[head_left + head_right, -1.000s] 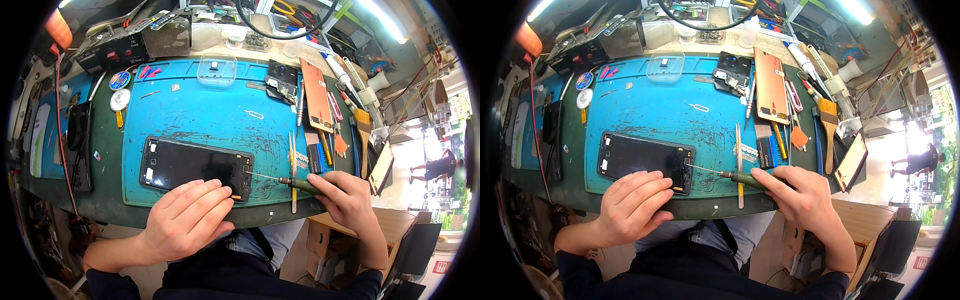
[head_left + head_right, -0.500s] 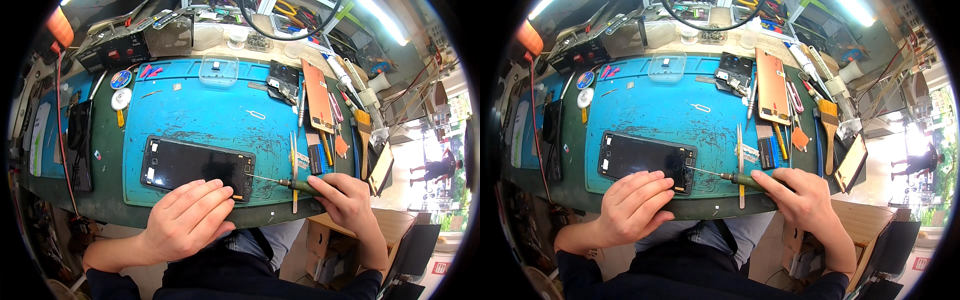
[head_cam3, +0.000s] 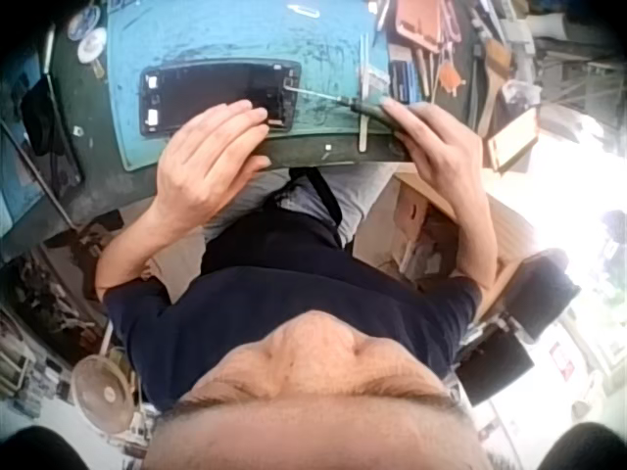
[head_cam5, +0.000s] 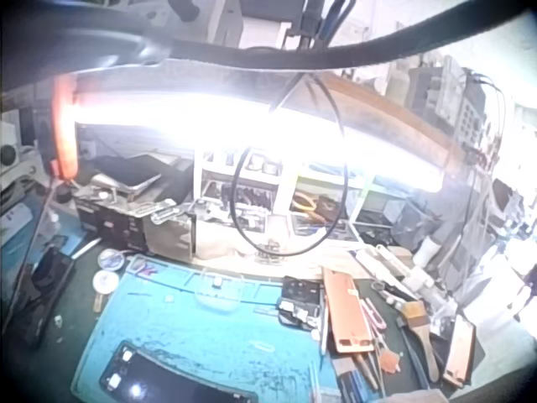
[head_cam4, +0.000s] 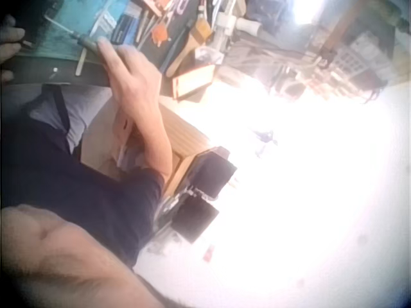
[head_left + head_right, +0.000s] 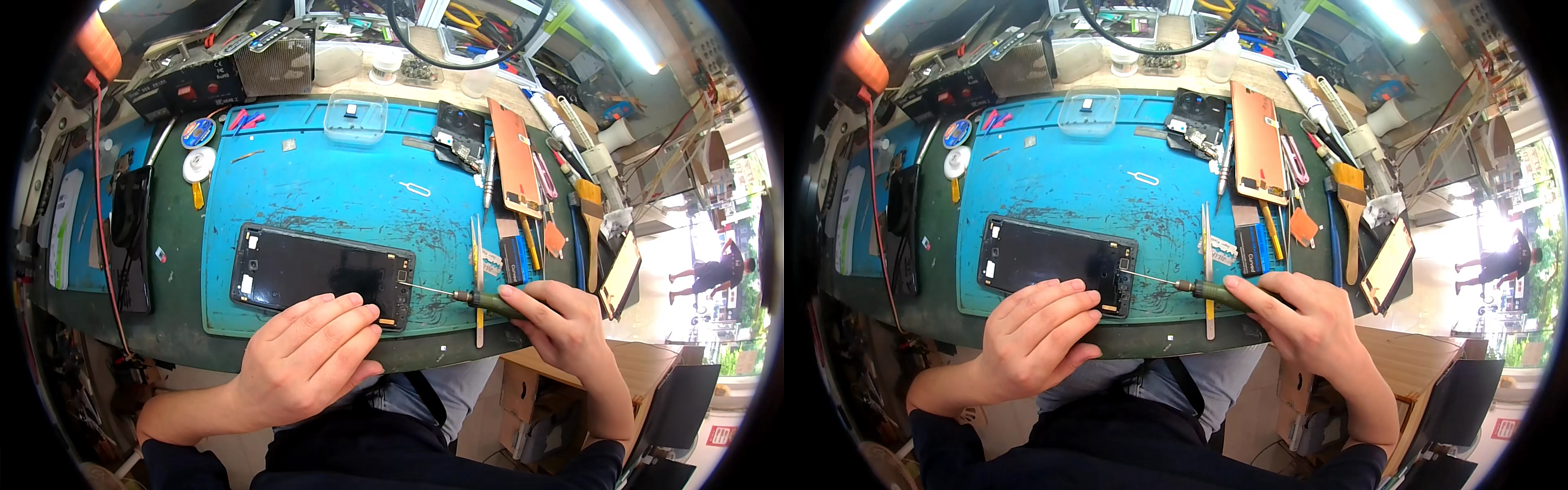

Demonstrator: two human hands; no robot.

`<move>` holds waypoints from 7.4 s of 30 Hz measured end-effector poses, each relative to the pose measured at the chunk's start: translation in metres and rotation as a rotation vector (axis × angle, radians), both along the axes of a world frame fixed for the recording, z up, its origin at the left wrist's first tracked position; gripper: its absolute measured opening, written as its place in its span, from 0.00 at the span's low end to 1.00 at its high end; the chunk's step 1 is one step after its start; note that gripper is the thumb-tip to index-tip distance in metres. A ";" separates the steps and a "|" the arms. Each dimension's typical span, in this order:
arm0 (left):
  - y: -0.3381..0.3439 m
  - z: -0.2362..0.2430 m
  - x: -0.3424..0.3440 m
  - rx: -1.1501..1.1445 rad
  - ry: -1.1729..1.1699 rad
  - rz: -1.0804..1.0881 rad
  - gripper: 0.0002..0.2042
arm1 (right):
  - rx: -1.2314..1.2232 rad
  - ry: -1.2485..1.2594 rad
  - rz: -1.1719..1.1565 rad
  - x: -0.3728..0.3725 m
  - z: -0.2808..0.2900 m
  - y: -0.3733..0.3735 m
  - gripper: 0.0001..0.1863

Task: The person disassembles a smartphone by removing the back cover and using tweezers to detach internal components. They then use a toothbrush to clean the interior of the device and a screwdriver to remove screws from the frame.

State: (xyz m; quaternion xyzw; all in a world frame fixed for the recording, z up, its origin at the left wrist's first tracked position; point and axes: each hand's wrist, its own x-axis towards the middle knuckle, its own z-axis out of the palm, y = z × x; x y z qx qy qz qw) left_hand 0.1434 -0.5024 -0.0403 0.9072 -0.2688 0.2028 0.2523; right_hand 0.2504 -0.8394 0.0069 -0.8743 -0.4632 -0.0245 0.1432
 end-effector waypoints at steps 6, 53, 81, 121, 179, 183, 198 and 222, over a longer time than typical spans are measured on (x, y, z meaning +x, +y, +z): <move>0.001 0.000 0.000 0.001 0.003 -0.007 0.16 | 0.003 0.007 0.031 0.003 0.001 0.001 0.32; 0.043 0.001 -0.117 -0.331 0.626 -0.080 0.15 | 0.489 0.199 -0.053 -0.145 -0.017 0.027 0.32; 0.308 0.036 -0.141 0.046 0.130 1.271 0.21 | 0.660 0.053 -0.440 -0.100 -0.053 0.063 0.23; 0.072 0.000 -0.026 0.092 -0.120 0.187 0.21 | -0.004 -0.517 -1.064 0.015 -0.044 -0.065 0.10; 0.066 0.004 -0.028 0.220 0.034 0.224 0.21 | 0.266 -0.065 -0.236 -0.048 -0.010 0.024 0.29; 0.065 0.005 -0.028 0.226 0.045 0.222 0.21 | 0.176 -0.140 -0.251 -0.046 -0.010 0.032 0.29; 0.066 0.005 -0.030 0.264 0.041 0.233 0.21 | 0.353 0.322 -0.094 -0.041 -0.005 0.031 0.27; 0.064 0.005 -0.030 0.242 -0.013 0.221 0.15 | 0.164 0.138 -0.084 -0.056 -0.008 0.106 0.30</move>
